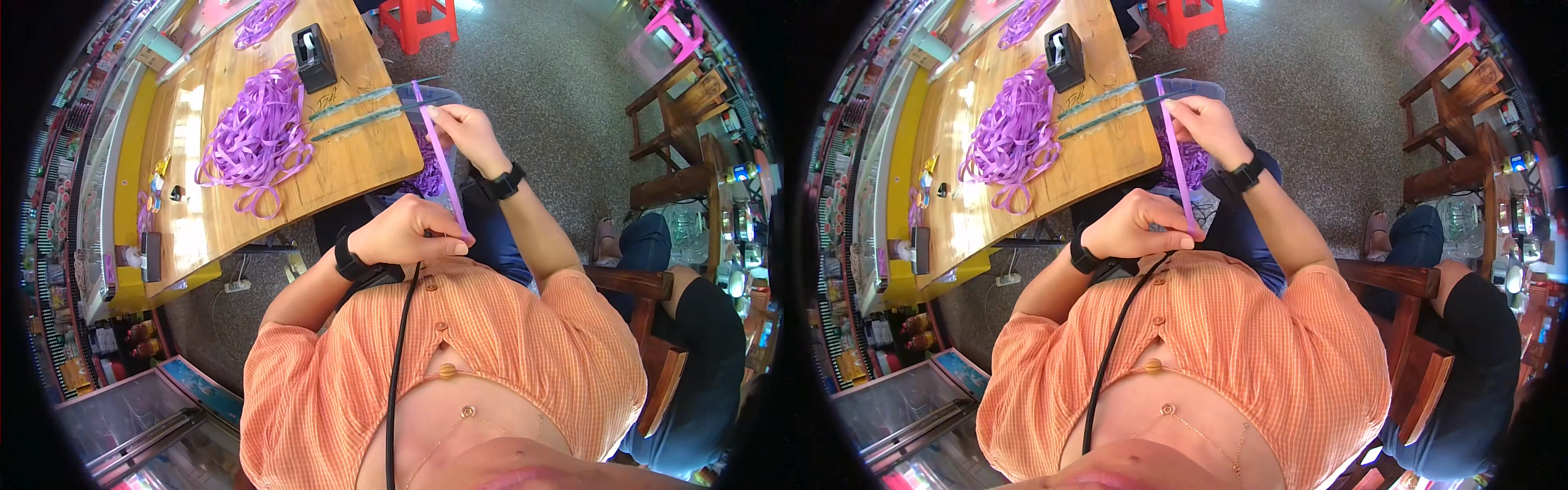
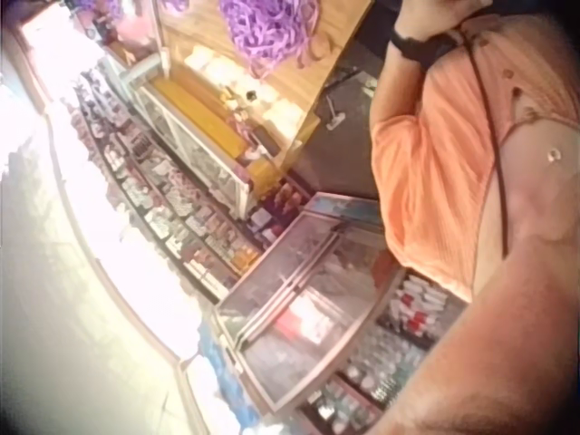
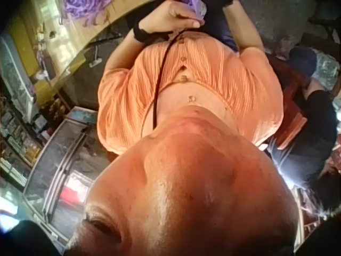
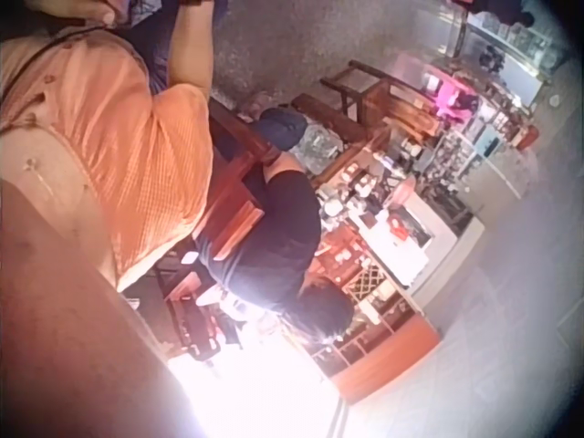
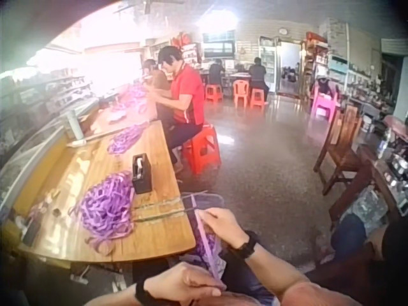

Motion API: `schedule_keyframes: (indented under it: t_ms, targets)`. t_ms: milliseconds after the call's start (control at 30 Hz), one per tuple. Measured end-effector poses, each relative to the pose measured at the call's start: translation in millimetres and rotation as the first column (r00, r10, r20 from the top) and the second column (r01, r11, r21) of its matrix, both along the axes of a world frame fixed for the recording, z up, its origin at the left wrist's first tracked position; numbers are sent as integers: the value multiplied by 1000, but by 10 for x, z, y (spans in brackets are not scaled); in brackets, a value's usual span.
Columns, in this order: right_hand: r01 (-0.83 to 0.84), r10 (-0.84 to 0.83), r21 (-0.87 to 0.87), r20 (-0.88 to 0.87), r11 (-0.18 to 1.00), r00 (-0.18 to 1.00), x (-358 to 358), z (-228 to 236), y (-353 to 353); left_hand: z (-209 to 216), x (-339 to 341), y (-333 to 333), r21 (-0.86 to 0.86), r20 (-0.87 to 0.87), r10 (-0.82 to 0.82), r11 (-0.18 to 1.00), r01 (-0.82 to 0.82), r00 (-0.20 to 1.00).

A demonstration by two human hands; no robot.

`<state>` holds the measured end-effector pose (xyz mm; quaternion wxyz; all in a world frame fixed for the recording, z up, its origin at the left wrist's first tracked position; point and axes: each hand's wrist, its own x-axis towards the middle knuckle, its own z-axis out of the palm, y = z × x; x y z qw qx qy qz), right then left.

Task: Bundling and organizing purple ribbons at a factory workbench.

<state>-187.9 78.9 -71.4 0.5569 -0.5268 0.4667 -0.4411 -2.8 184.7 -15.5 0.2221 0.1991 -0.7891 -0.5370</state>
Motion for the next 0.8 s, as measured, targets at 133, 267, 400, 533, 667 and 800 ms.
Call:
schedule_keyframes:
  t_ms: [133, 267, 400, 533, 667, 800]
  targets:
    - [-106, 55, -346, -156, 932, 986, -251, 96, 170, 266, 27, -24, -13, -65, 1, 1000, -2, 998]
    - [-379, 97, -636, -433, 672, 896, -320, 526, 331, 506, 103, -130, 139, -142, -33, 989, 53, 989]
    - [-427, -30, -815, -476, 392, 879, -276, 794, 19, 848, 168, -352, 328, -293, 37, 943, 64, 955]
    - [-266, -76, -722, -403, 639, 912, -59, 963, -706, 1153, 281, -803, 99, -341, 460, 885, -456, 819]
    - [-302, -3, -642, -429, 705, 903, 12, 760, -1626, 919, 219, -1467, 35, -487, 578, 762, -647, 655]
    - [-416, 189, -412, -488, 811, 852, 45, 418, -1982, 463, 114, -1814, -98, -283, 671, 690, -717, 685]
